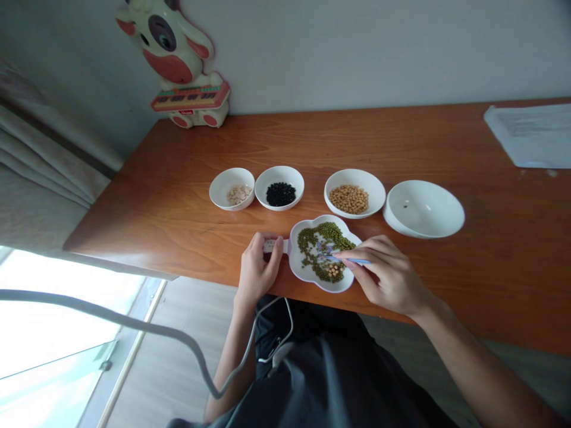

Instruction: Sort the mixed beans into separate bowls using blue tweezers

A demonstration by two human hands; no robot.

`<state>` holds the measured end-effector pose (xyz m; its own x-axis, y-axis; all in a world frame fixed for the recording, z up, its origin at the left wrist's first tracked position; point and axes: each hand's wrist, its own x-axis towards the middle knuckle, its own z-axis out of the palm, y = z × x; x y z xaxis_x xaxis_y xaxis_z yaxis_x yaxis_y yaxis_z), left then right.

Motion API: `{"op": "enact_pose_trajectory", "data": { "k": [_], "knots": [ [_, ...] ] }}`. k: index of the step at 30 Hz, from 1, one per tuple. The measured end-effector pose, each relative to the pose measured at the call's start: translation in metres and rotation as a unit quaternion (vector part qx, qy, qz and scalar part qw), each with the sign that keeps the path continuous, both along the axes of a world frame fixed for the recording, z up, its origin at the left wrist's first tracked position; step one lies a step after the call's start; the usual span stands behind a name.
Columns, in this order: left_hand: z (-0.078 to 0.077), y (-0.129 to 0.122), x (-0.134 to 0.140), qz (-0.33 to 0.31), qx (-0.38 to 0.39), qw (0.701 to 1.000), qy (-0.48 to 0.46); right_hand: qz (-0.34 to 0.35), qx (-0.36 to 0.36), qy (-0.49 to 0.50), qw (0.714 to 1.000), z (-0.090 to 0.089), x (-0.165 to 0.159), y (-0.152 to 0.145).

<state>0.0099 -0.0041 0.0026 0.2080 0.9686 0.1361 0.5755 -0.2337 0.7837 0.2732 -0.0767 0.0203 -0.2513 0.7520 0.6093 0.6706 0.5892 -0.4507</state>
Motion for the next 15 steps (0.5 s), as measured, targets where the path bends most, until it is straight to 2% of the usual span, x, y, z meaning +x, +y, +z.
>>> {"op": "enact_pose_trajectory", "data": {
  "k": [9,15],
  "knots": [
    [-0.001,0.000,0.000,0.004,-0.005,1.000,0.001,-0.058,0.049,0.048,0.996,0.009,0.011,0.000],
    [-0.001,0.000,0.000,0.002,-0.004,1.000,0.001,-0.053,0.044,0.053,0.996,0.006,0.012,-0.003]
  ]
}}
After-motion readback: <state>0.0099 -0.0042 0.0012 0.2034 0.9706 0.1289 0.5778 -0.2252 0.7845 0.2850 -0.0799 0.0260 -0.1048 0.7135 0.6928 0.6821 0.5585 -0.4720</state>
